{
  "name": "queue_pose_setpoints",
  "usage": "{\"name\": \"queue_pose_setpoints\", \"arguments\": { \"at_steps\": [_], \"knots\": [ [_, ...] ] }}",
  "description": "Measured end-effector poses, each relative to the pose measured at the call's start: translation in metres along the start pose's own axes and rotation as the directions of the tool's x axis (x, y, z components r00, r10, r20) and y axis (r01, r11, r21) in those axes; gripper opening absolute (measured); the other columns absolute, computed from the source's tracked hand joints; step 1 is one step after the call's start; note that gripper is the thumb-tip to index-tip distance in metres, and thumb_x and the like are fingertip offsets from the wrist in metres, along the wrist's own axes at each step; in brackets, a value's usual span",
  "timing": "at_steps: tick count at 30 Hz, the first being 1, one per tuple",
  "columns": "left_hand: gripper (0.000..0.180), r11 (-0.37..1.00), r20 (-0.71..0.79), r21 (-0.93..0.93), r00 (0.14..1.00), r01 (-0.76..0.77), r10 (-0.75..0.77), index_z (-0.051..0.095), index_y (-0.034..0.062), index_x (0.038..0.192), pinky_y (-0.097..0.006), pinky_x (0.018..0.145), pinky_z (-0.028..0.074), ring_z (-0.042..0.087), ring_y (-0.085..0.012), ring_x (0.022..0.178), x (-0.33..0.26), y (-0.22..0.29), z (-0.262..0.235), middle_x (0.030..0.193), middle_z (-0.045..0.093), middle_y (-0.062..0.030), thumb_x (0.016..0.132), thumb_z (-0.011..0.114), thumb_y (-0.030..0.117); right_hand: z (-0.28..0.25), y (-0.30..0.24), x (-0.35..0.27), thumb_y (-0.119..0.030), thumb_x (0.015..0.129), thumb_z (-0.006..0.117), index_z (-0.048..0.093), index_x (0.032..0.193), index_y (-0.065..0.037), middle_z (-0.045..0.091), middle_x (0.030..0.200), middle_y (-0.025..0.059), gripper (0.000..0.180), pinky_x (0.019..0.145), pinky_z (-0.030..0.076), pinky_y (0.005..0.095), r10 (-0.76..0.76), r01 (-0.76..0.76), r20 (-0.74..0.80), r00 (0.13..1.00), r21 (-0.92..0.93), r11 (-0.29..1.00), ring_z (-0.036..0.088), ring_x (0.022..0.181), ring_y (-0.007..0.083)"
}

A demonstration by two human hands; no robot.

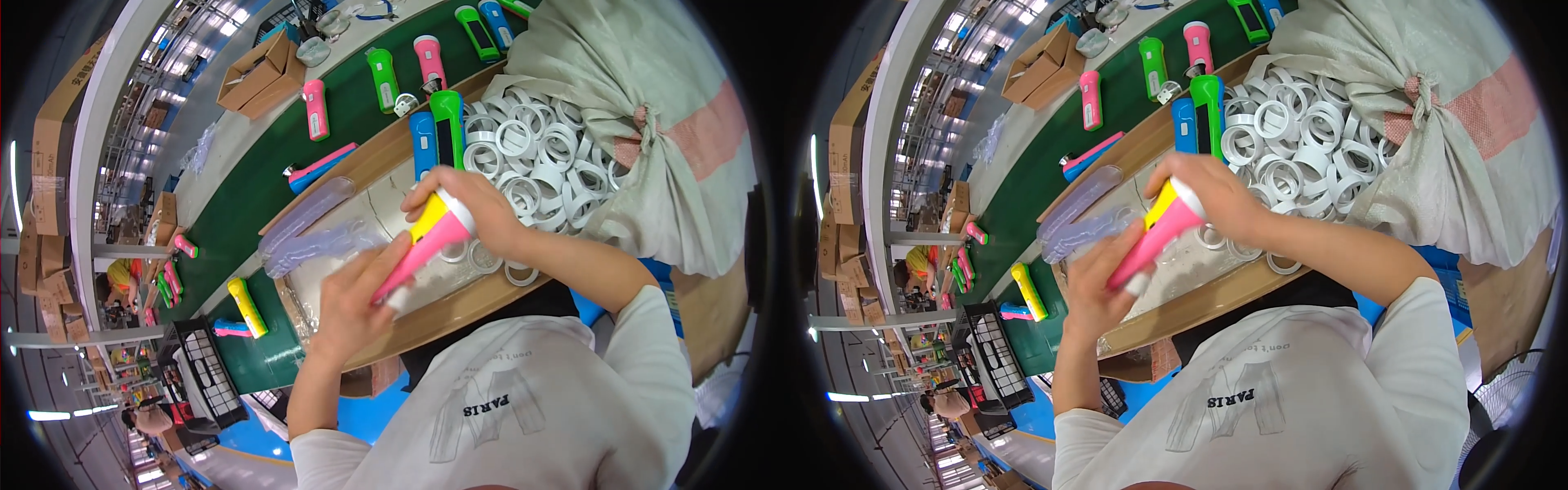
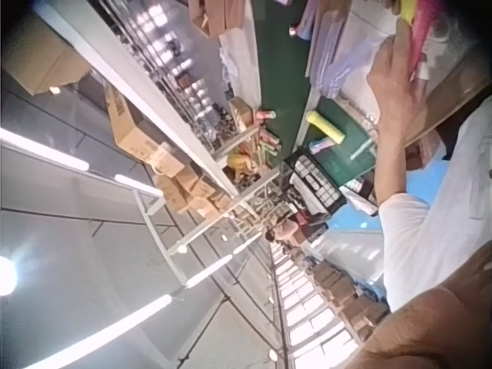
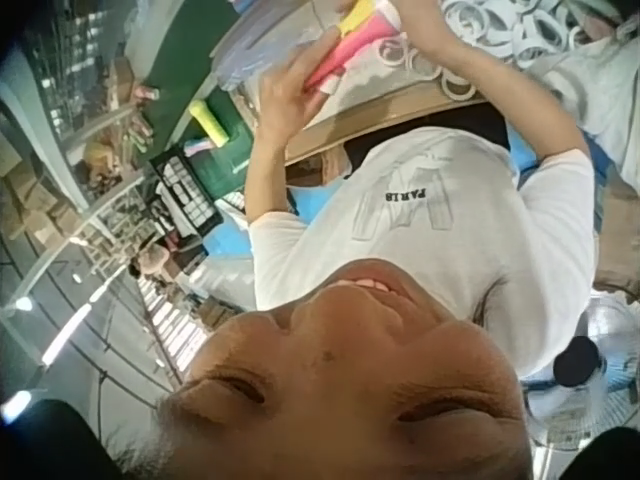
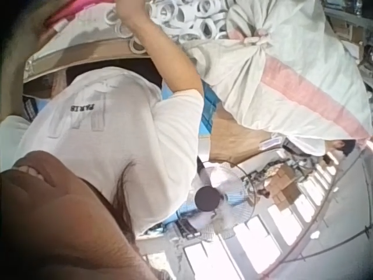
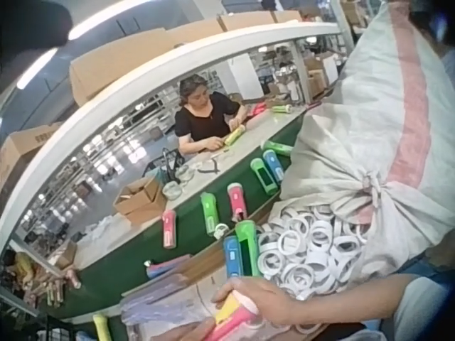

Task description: Assembling flashlights by attaching plastic rings to the front of the main bodies.

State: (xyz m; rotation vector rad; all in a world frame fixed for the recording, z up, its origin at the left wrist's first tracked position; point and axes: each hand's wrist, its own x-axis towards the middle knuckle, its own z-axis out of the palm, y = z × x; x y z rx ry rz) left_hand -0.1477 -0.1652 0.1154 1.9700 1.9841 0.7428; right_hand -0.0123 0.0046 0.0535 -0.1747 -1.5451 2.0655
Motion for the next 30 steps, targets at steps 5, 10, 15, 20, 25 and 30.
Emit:
{"name": "queue_pose_setpoints", "arguments": {
  "at_steps": [5, 10, 15, 20, 25, 30],
  "knots": [
    [0.067, 0.794, -0.087, 0.578, 0.953, -0.189, 0.290, 0.061, 0.0209, 0.123, -0.030, 0.056, 0.049, 0.058, -0.0203, 0.070, -0.007, -0.020, 0.018, 0.109, 0.063, -0.0100, 0.058, 0.068, 0.003, 0.004, 0.009, 0.018, -0.031, 0.097, 0.038, 0.062, 0.091, -0.002, 0.065, 0.088, 0.0122, 0.039, 0.076, 0.049, 0.0315, 0.443, -0.420, -0.052, 0.895, 0.233, 0.877, 0.061, 0.077, 0.0194],
    [0.052, 0.947, -0.156, -0.214, 0.966, -0.239, 0.208, 0.063, 0.0043, 0.115, -0.033, 0.067, 0.053, 0.065, -0.0307, 0.077, -0.028, -0.006, 0.008, 0.103, 0.066, -0.0174, 0.064, 0.077, 0.004, 0.020, -0.029, -0.024, -0.014, 0.088, 0.051, 0.063, 0.084, 0.002, 0.064, 0.097, 0.0185, 0.020, 0.071, 0.055, 0.0396, -0.588, 0.681, 0.385, 0.712, -0.583, 0.443, 0.064, 0.082, 0.0272],
    [0.050, 0.670, 0.218, -0.742, 0.955, 0.027, 0.202, 0.063, -0.0004, 0.117, -0.034, 0.077, 0.053, 0.069, -0.0304, 0.085, -0.037, 0.003, -0.014, 0.098, 0.069, -0.0165, 0.070, 0.079, 0.007, 0.048, -0.069, -0.052, -0.008, 0.079, 0.056, 0.057, 0.086, 0.001, 0.062, 0.090, 0.0154, 0.011, 0.047, 0.045, 0.0362, -0.628, 0.747, 0.404, 0.665, -0.361, 0.559, 0.057, 0.070, 0.0257],
    [0.055, 0.909, 0.055, 0.407, 0.996, -0.086, 0.070, 0.060, 0.0134, 0.125, -0.030, 0.062, 0.052, 0.065, -0.0230, 0.076, -0.007, 0.005, 0.017, 0.105, 0.065, -0.0111, 0.072, 0.074, 0.009, -0.001, 0.025, 0.001, -0.028, 0.095, 0.044, 0.063, 0.093, 0.001, 0.065, 0.093, 0.0125, 0.036, 0.084, 0.049, 0.0322, 0.591, -0.535, -0.025, 0.806, 0.396, 0.746, 0.062, 0.088, 0.0191],
    [0.068, 0.920, -0.141, 0.383, 0.978, -0.087, 0.151, 0.057, 0.0156, 0.129, -0.031, 0.065, 0.051, 0.061, -0.0229, 0.075, -0.021, -0.011, 0.029, 0.110, 0.063, -0.0122, 0.064, 0.073, 0.002, 0.004, 0.005, 0.006, -0.036, 0.098, 0.041, 0.062, 0.104, 0.002, 0.064, 0.101, 0.0130, 0.044, 0.089, 0.047, 0.0327, 0.384, -0.376, 0.012, 0.923, 0.239, 0.895, 0.060, 0.098, 0.0202],
    [0.055, 0.946, -0.189, -0.313, 0.971, 0.082, -0.146, 0.053, 0.0005, 0.130, -0.031, 0.077, 0.050, 0.065, -0.0267, 0.086, -0.024, 0.008, 0.037, 0.101, 0.065, -0.0178, 0.079, 0.072, 0.008, 0.002, -0.017, -0.017, -0.046, 0.100, 0.032, 0.053, 0.124, -0.001, 0.058, 0.113, 0.0133, 0.055, 0.099, 0.038, 0.0332, -0.024, 0.055, 0.104, 0.994, -0.307, 0.950, 0.053, 0.110, 0.0215]
  ]
}}
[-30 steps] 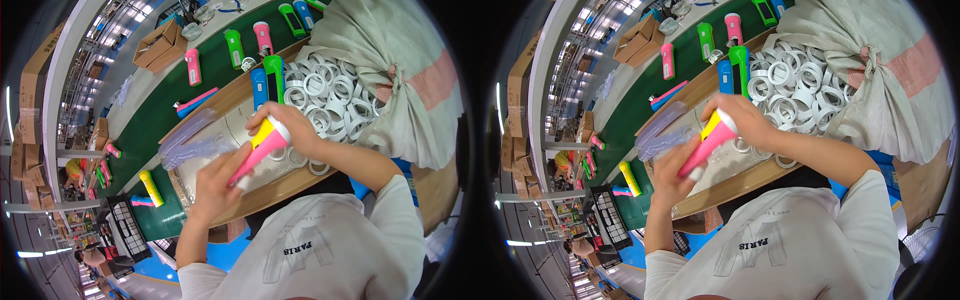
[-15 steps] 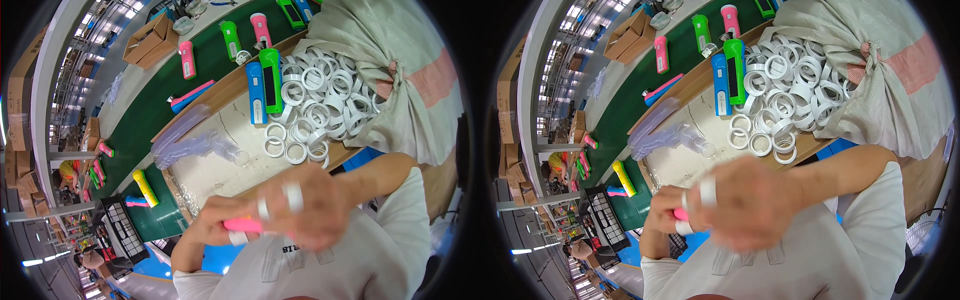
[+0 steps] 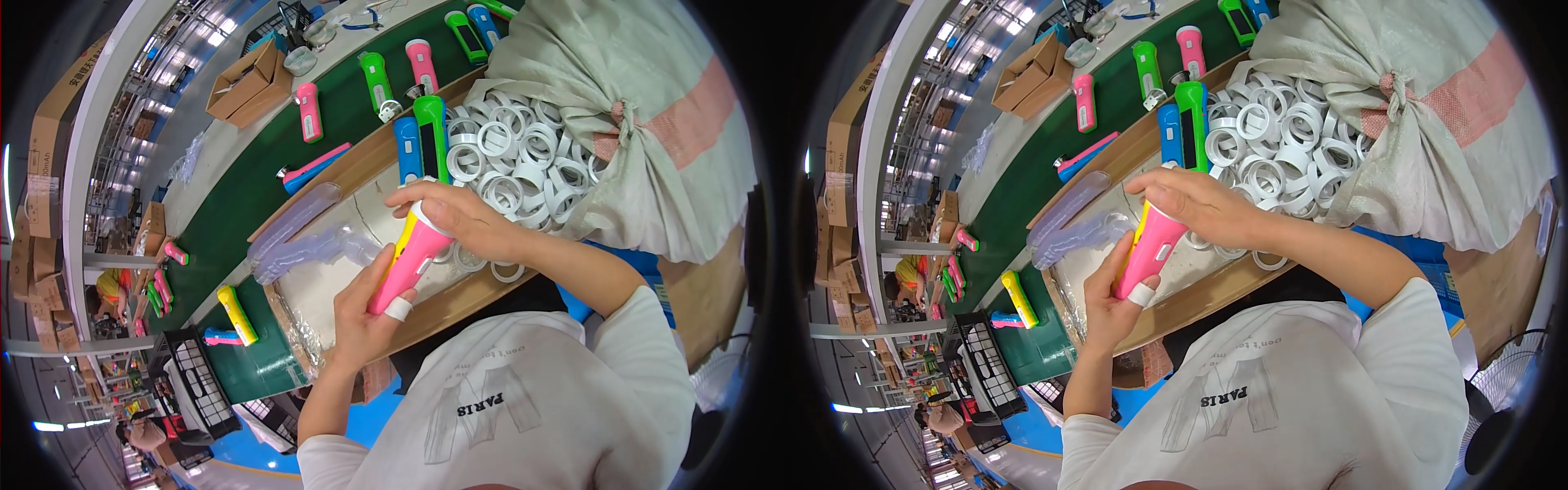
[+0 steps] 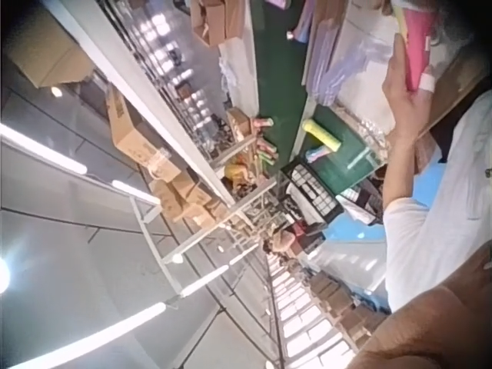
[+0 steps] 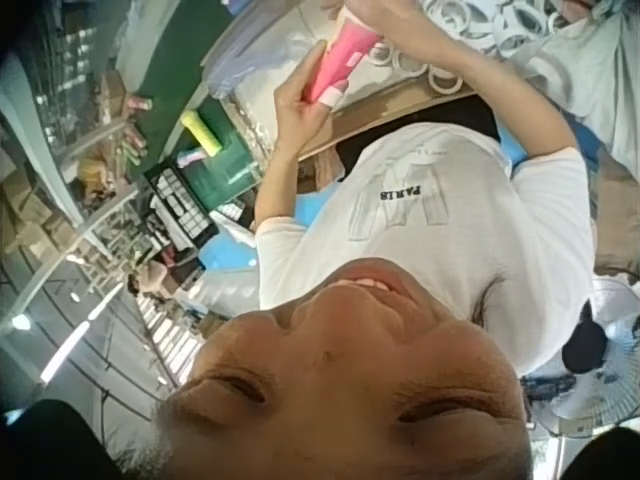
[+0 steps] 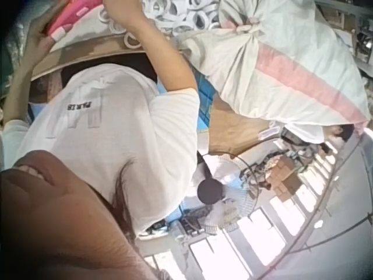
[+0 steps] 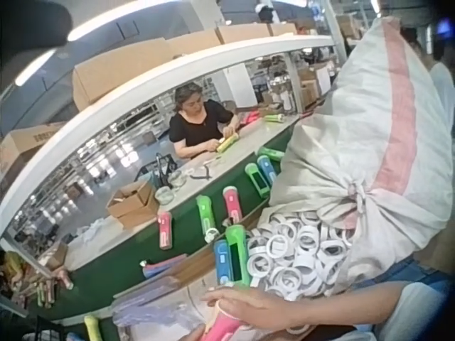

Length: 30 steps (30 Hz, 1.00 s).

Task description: Assembling flashlights by attaching plastic rings to the front of the main bodies.

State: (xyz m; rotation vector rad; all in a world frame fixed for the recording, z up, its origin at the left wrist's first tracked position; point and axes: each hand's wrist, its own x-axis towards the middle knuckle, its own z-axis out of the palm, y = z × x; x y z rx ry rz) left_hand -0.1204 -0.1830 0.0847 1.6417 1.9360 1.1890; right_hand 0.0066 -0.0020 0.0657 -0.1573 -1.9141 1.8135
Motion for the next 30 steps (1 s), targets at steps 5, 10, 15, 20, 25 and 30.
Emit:
{"name": "queue_pose_setpoints", "arguments": {
  "at_steps": [5, 10, 15, 20, 25, 30],
  "knots": [
    [0.054, 0.812, 0.057, 0.496, 0.945, -0.308, 0.323, 0.056, 0.0012, 0.125, -0.034, 0.073, 0.054, 0.067, -0.0299, 0.087, -0.003, -0.001, 0.006, 0.105, 0.065, -0.0183, 0.074, 0.075, 0.007, 0.006, -0.003, -0.008, -0.039, 0.101, 0.032, 0.055, 0.114, 0.001, 0.059, 0.102, 0.0132, 0.048, 0.093, 0.042, 0.0328, 0.067, -0.062, -0.051, 0.996, 0.104, 0.993, 0.056, 0.100, 0.0219],
    [0.058, 0.990, 0.135, -0.130, 0.988, -0.057, 0.075, 0.056, 0.0012, 0.127, -0.031, 0.078, 0.053, 0.068, -0.0245, 0.088, -0.014, 0.033, -0.011, 0.109, 0.066, -0.0173, 0.073, 0.076, 0.007, 0.008, -0.043, -0.030, -0.022, 0.095, 0.043, 0.057, 0.104, -0.003, 0.059, 0.088, 0.0121, 0.025, 0.075, 0.051, 0.0355, -0.457, 0.431, 0.036, 0.889, -0.407, 0.806, 0.060, 0.088, 0.0252],
    [0.062, 0.780, 0.391, -0.596, 0.917, 0.190, 0.076, 0.057, 0.0004, 0.127, -0.027, 0.085, 0.047, 0.065, -0.0175, 0.096, -0.029, 0.018, -0.032, 0.113, 0.066, -0.0138, 0.069, 0.080, 0.008, 0.030, -0.077, -0.043, -0.021, 0.086, 0.055, 0.060, 0.097, -0.009, 0.060, 0.088, 0.0079, 0.017, 0.065, 0.055, 0.0357, -0.680, 0.622, 0.203, 0.705, -0.639, 0.454, 0.062, 0.087, 0.0238],
    [0.050, 0.931, 0.034, 0.348, 0.994, -0.113, 0.108, 0.055, 0.0058, 0.128, -0.035, 0.068, 0.051, 0.065, -0.0332, 0.079, 0.025, -0.020, 0.022, 0.095, 0.065, -0.0180, 0.080, 0.070, 0.009, -0.018, 0.061, 0.030, -0.030, 0.094, 0.047, 0.059, 0.094, -0.002, 0.060, 0.087, 0.0088, 0.031, 0.075, 0.044, 0.0289, 0.150, -0.172, -0.144, 0.978, -0.157, 0.973, 0.057, 0.081, 0.0197],
    [0.057, 0.990, -0.202, 0.059, 0.973, 0.128, -0.114, 0.047, -0.0035, 0.132, -0.029, 0.081, 0.049, 0.062, -0.0167, 0.093, -0.006, -0.028, 0.043, 0.105, 0.064, -0.0130, 0.081, 0.071, 0.010, -0.003, 0.021, 0.015, -0.039, 0.099, 0.045, 0.057, 0.112, -0.005, 0.059, 0.097, 0.0048, 0.038, 0.083, 0.046, 0.0301, 0.327, -0.283, -0.086, 0.941, 0.330, 0.900, 0.058, 0.094, 0.0126],
    [0.058, 0.899, -0.126, -0.336, 0.932, 0.283, -0.340, 0.048, -0.0024, 0.130, -0.031, 0.087, 0.048, 0.061, -0.0201, 0.100, -0.009, -0.009, 0.057, 0.111, 0.063, -0.0136, 0.078, 0.073, 0.009, 0.013, 0.019, -0.003, -0.037, 0.088, 0.064, 0.045, 0.125, -0.007, 0.058, 0.113, 0.0142, 0.051, 0.097, 0.045, 0.0408, 0.233, -0.112, -0.080, 0.969, 0.698, 0.707, 0.056, 0.113, 0.0257]
  ]
}}
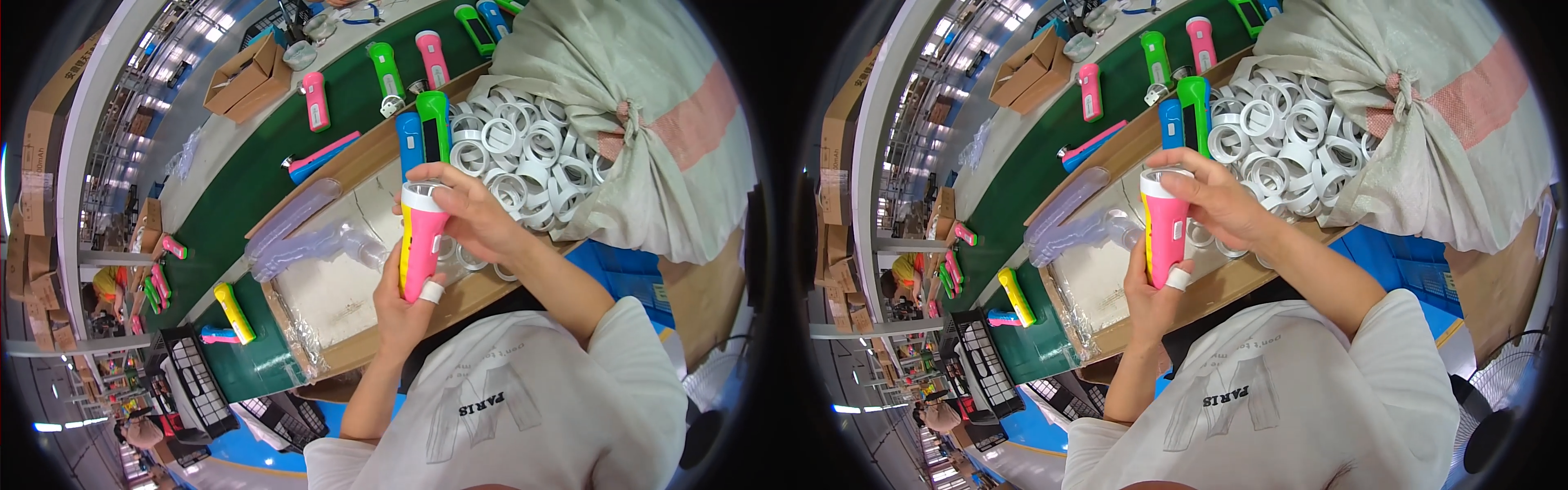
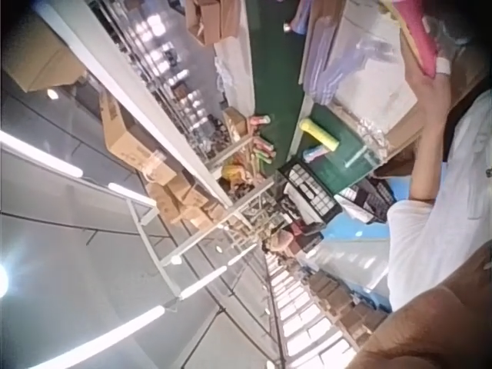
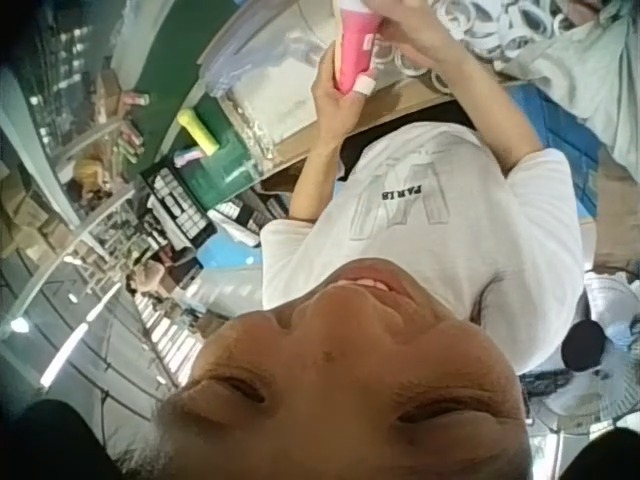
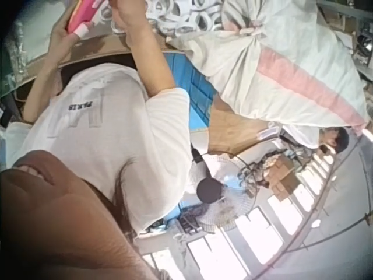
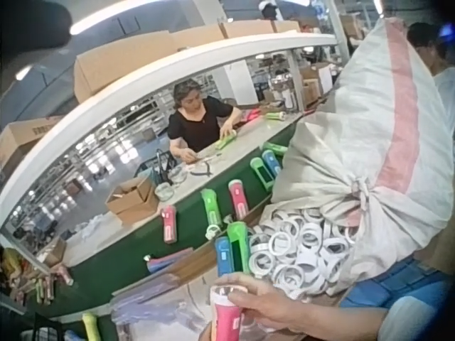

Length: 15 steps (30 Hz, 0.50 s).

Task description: Assembling flashlights by attaching plastic rings to the front of the main bodies.

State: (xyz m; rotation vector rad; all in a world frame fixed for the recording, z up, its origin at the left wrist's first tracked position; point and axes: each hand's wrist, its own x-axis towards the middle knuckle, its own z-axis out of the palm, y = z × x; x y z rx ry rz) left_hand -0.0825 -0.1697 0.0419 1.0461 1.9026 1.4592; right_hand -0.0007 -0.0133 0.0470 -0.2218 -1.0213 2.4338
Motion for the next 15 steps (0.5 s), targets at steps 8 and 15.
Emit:
{"name": "queue_pose_setpoints", "arguments": {
  "at_steps": [8, 15],
  "knots": [
    [0.038, 0.471, 0.619, -0.610, 0.755, 0.637, -0.218, 0.052, 0.0026, 0.114, -0.026, 0.052, 0.043, 0.054, -0.0102, 0.063, -0.023, 0.007, 0.002, 0.079, 0.058, -0.0052, 0.080, 0.068, 0.002, 0.015, 0.017, -0.005, -0.030, 0.081, 0.070, 0.047, 0.092, -0.011, 0.058, 0.098, 0.0160, 0.032, 0.094, 0.049, 0.0454, -0.046, 0.028, 0.055, 0.997, 0.287, 0.958, 0.061, 0.102, 0.0345],
    [0.042, 0.555, 0.554, -0.595, 0.797, 0.582, -0.241, 0.049, 0.0012, 0.118, -0.031, 0.053, 0.046, 0.058, -0.0182, 0.063, -0.037, 0.023, 0.003, 0.079, 0.059, -0.0083, 0.079, 0.065, 0.004, 0.023, 0.017, -0.016, -0.027, 0.081, 0.069, 0.045, 0.087, -0.011, 0.057, 0.099, 0.0175, 0.029, 0.093, 0.050, 0.0469, -0.097, 0.080, 0.034, 0.995, 0.337, 0.938, 0.062, 0.100, 0.0347]
  ]
}}
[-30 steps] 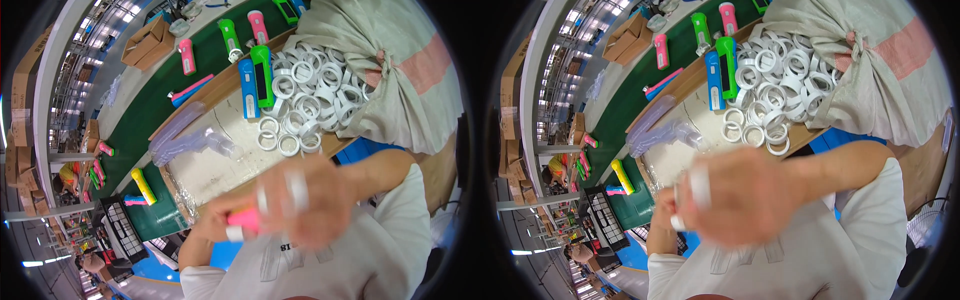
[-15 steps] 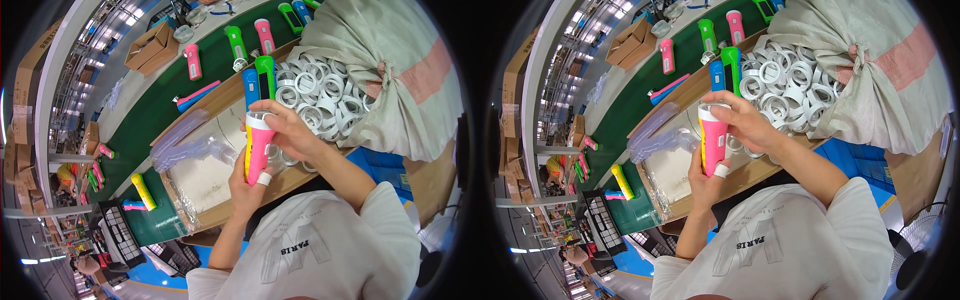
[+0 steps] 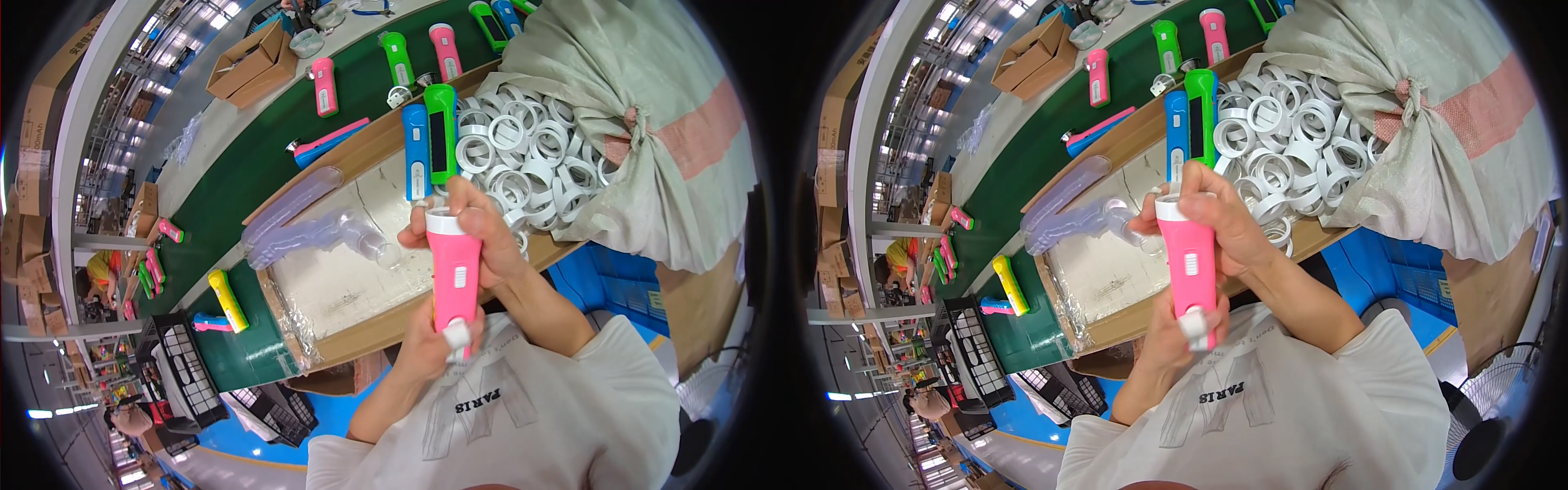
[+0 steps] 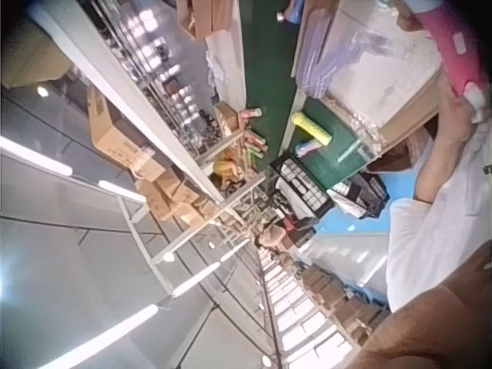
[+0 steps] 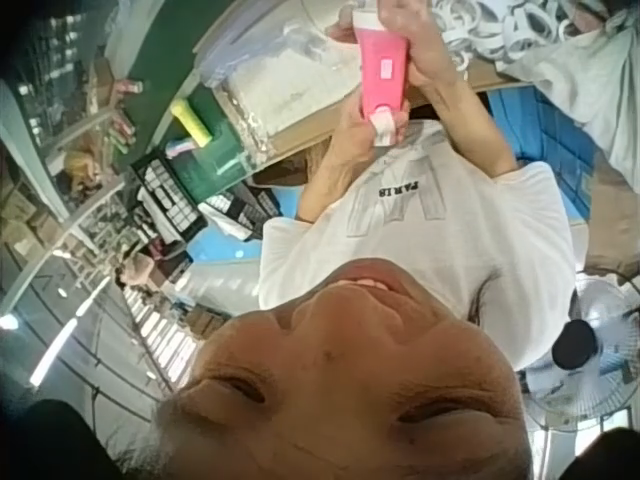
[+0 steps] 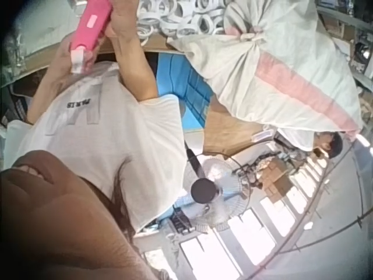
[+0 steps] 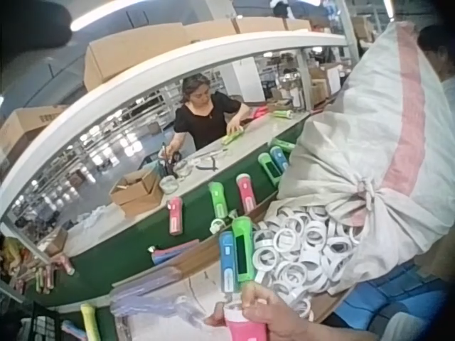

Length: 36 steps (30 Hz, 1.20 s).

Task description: Assembling flashlights by attaching plastic rings to the front of the main bodies.

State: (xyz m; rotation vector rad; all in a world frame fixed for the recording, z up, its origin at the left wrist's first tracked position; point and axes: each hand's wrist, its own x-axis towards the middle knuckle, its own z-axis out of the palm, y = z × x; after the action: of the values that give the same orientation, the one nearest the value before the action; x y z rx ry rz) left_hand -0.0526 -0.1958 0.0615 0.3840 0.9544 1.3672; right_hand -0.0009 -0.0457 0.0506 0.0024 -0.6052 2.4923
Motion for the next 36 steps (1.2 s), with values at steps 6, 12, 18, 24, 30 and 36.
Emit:
{"name": "queue_pose_setpoints", "arguments": {
  "at_steps": [6, 12, 18, 24, 30, 36],
  "knots": [
    [0.036, 0.449, -0.106, 0.872, 0.821, -0.194, 0.561, 0.052, -0.0009, 0.107, -0.033, 0.063, 0.051, 0.065, -0.0242, 0.067, 0.028, -0.012, -0.027, 0.080, 0.064, -0.0142, 0.076, 0.069, 0.007, -0.006, 0.003, -0.003, -0.017, 0.082, 0.066, 0.042, 0.093, -0.008, 0.059, 0.103, 0.0180, 0.028, 0.091, 0.050, 0.0439, -0.217, 0.143, -0.083, 0.973, -0.520, 0.842, 0.062, 0.099, 0.0283],
    [0.045, 0.998, -0.059, 0.070, 0.998, -0.009, 0.013, 0.046, 0.0016, 0.116, -0.029, 0.049, 0.050, 0.061, -0.0206, 0.059, 0.020, -0.001, -0.032, 0.084, 0.062, -0.0149, 0.079, 0.069, 0.012, -0.024, -0.009, 0.003, -0.032, 0.090, 0.062, 0.049, 0.122, -0.004, 0.057, 0.117, 0.0208, 0.045, 0.092, 0.050, 0.0420, 0.121, -0.125, -0.080, 0.989, -0.036, 0.992, 0.059, 0.110, 0.0316],
    [0.043, 0.973, -0.148, 0.230, 0.987, -0.021, 0.056, 0.046, 0.0068, 0.116, -0.027, 0.055, 0.049, 0.058, -0.0138, 0.065, 0.018, 0.004, -0.027, 0.090, 0.059, -0.0072, 0.080, 0.069, 0.008, -0.021, -0.011, -0.001, -0.036, 0.085, 0.067, 0.049, 0.122, -0.004, 0.058, 0.116, 0.0196, 0.052, 0.091, 0.050, 0.0448, 0.082, -0.101, -0.089, 0.993, -0.233, 0.967, 0.058, 0.112, 0.0335],
    [0.028, 0.992, -0.017, 0.100, 0.997, 0.075, -0.073, 0.054, 0.0054, 0.097, -0.021, 0.053, 0.041, 0.052, -0.0065, 0.062, 0.008, -0.001, -0.010, 0.077, 0.057, -0.0007, 0.076, 0.072, 0.004, -0.001, -0.013, -0.005, -0.023, 0.075, 0.072, 0.048, 0.096, -0.010, 0.059, 0.100, 0.0141, 0.034, 0.085, 0.051, 0.0428, 0.038, -0.046, -0.049, 0.998, -0.172, 0.984, 0.062, 0.099, 0.0298],
    [0.052, 0.820, 0.422, -0.510, 0.906, 0.260, -0.025, 0.047, -0.0006, 0.117, -0.027, 0.045, 0.042, 0.052, -0.0159, 0.053, -0.016, -0.022, 0.012, 0.072, 0.055, -0.0109, 0.077, 0.074, 0.019, 0.002, 0.012, -0.006, -0.035, 0.076, 0.072, 0.046, 0.088, -0.014, 0.053, 0.086, 0.0126, 0.036, 0.071, 0.052, 0.0369, -0.033, -0.139, 0.440, 0.897, 0.354, 0.925, 0.062, 0.081, 0.0307],
    [0.040, 0.488, -0.067, 0.859, 0.913, -0.152, 0.402, 0.053, 0.0014, 0.107, -0.029, 0.068, 0.050, 0.062, -0.0170, 0.073, -0.001, -0.004, -0.015, 0.083, 0.063, -0.0061, 0.075, 0.075, 0.010, -0.002, -0.004, -0.019, -0.023, 0.076, 0.067, 0.041, 0.089, -0.013, 0.057, 0.096, 0.0199, 0.031, 0.080, 0.051, 0.0394, -0.155, 0.196, 0.144, 0.977, -0.341, 0.920, 0.063, 0.089, 0.0305]
  ]
}}
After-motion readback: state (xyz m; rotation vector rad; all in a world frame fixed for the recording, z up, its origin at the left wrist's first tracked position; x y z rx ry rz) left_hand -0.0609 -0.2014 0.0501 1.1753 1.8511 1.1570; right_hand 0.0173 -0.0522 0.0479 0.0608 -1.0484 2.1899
